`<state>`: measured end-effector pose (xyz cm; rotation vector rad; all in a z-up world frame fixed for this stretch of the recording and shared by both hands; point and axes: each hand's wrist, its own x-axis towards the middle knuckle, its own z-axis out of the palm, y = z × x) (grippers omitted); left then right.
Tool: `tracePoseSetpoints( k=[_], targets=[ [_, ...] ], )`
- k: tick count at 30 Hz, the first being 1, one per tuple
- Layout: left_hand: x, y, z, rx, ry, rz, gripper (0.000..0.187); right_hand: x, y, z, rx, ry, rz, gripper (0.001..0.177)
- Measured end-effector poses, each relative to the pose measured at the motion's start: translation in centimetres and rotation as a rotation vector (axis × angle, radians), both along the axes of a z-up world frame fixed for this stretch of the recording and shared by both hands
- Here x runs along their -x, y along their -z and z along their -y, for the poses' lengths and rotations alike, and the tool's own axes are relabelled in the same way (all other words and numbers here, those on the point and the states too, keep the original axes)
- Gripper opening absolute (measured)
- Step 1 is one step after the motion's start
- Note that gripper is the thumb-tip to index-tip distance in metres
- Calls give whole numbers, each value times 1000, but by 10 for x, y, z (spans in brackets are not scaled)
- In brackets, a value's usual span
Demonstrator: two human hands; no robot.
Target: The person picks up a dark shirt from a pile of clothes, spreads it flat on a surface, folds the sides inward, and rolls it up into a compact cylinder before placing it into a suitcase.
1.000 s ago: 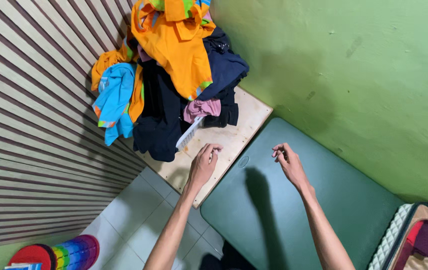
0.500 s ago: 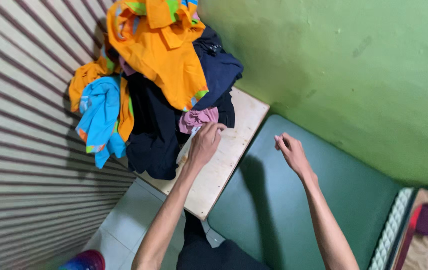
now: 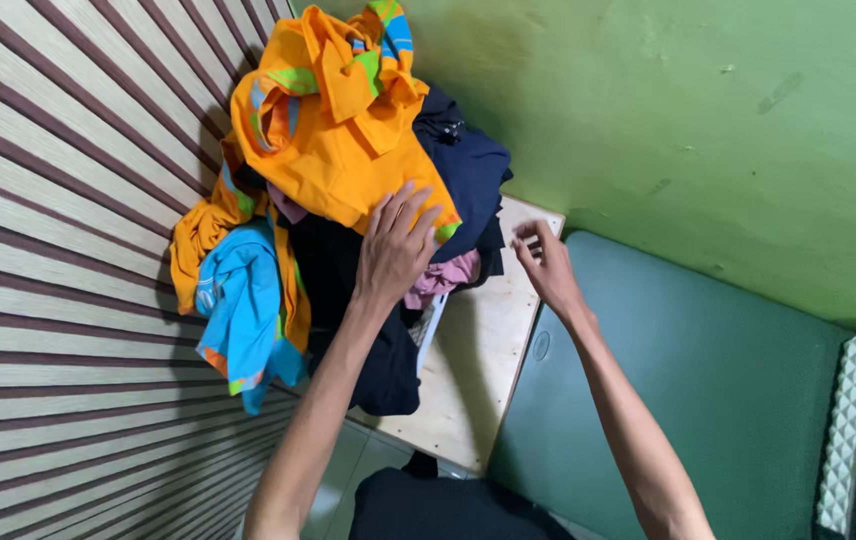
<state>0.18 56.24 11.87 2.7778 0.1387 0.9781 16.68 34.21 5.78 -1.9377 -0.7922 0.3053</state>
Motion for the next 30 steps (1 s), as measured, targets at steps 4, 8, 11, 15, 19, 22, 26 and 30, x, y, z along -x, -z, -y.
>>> tracePoseSetpoints(
  k=[4,8,11,15,19,22,26,30],
  targets=[
    [-23,-8,-33,-148,53,7,48,-4,-7,-50,-88,10,0,35],
    [-40,12,-73,-236,-22,-108,57,-27,5,-93,-136,57,153,42],
    [-37,38,-100,-289,-100,-74,32,-47,14,-125,-159,78,208,48],
    [-40,52,-114,-106,-101,102,17,-73,20,-147,12,164,58,66],
    [-26,37,-127,120,0,207,24,-93,25,-164,-74,91,276,77],
    [-20,29,-133,195,20,209,22,-101,31,-175,-22,48,347,84],
    [-22,29,-134,292,70,286,22,-101,43,-191,81,43,245,87],
    [-23,33,-141,447,114,375,24,-108,54,-206,18,36,370,53]
  ],
)
